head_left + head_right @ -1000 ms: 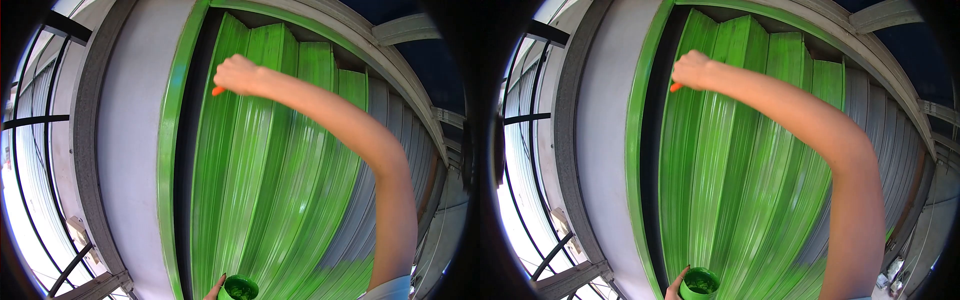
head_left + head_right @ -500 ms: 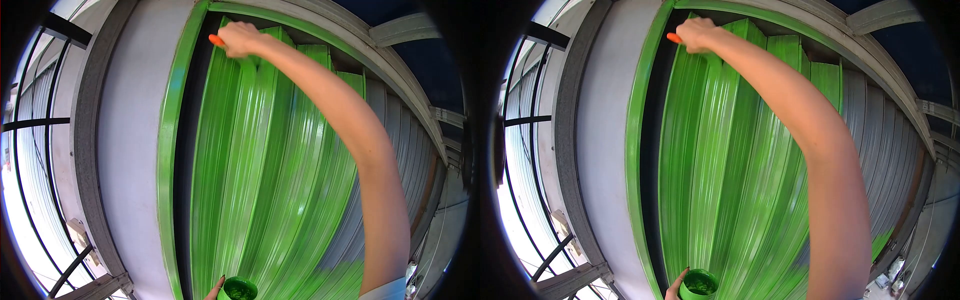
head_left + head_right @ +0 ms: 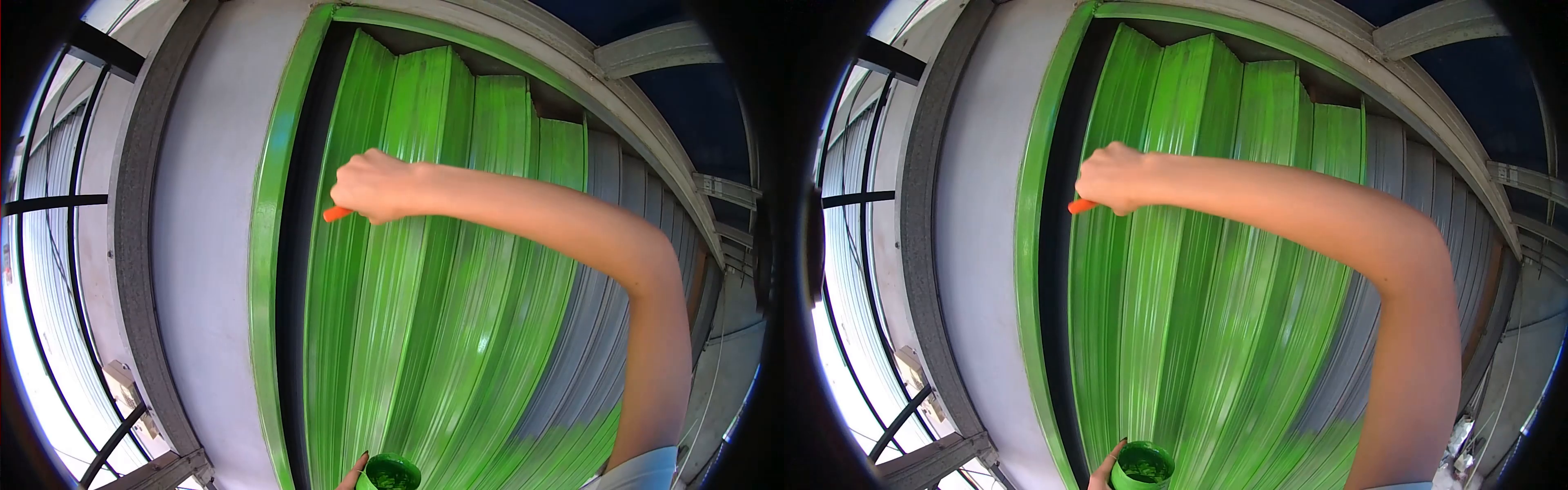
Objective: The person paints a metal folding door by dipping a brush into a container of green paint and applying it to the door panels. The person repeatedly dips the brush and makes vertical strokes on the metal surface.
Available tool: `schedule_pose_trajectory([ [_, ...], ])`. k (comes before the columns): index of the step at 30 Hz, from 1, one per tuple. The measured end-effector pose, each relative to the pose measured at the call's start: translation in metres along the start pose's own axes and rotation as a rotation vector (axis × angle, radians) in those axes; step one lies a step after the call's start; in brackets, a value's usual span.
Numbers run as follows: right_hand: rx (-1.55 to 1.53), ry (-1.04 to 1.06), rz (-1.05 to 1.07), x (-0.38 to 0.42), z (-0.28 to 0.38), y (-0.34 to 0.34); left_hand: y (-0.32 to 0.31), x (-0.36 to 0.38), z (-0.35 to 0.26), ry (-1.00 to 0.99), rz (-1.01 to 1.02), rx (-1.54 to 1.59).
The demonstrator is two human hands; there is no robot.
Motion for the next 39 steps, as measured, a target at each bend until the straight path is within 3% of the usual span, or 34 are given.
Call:
schedule_pose_trajectory([
  [2,-0.198,-0.115,-0.021,0.002,-0.013,0.028,0.000,0.000,0.000,0.021,0.000,0.001],
  [6,0.070,-0.312,-0.297,-0.007,-0.092,0.063,0.000,-0.003,-0.002,0.009,0.007,-0.022],
  [8,0.165,-0.293,-0.424,-0.009,-0.132,0.054,-0.003,-0.004,0.004,0.009,0.001,0.006],
  [11,0.378,-0.395,-0.131,-0.009,-0.142,0.048,-0.007,-0.006,0.008,-0.019,0.032,-0.040],
  [14,0.378,-0.331,-0.011,-0.009,-0.135,0.044,-0.007,-0.005,0.005,-0.007,0.052,0.012],
  [18,0.184,-0.466,0.037,-0.024,-0.131,0.080,-0.007,-0.004,0.008,-0.022,0.048,0.025],
  [22,0.314,-0.356,-0.190,-0.017,-0.147,0.059,-0.004,-0.005,0.007,-0.014,0.030,0.006],
  [23,0.331,-0.287,-0.147,-0.017,-0.150,0.047,-0.003,-0.005,0.005,-0.008,0.021,0.020],
  [24,0.332,-0.210,-0.139,-0.017,-0.146,0.036,-0.002,-0.003,0.005,-0.019,0.021,0.012],
  [28,0.213,-0.399,0.017,-0.024,-0.120,0.074,0.003,-0.004,0.008,-0.007,0.025,-0.027],
  [29,0.246,-0.393,-0.051,-0.024,-0.120,0.078,0.002,-0.003,0.008,0.019,0.035,-0.034],
  [34,0.399,-0.204,0.049,-0.019,-0.093,0.013,-0.001,-0.002,0.002,-0.008,0.008,-0.011],
  [35,0.297,-0.151,-0.063,-0.012,-0.080,0.006,-0.001,0.000,0.004,-0.019,0.010,-0.021],
  [39,0.066,-0.055,-0.026,-0.002,-0.013,0.002,-0.005,0.007,0.003,-0.017,0.023,-0.001],
])
Point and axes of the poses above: each hand's wrist, its own x-axis away from the middle knuckle, its own y-axis out of the back of the hand, z = x × y, the point moved 1 cm from there along -x, towards the middle knuckle, and after that the axes turned 5 degrees about -z, right-handed, at the moved point
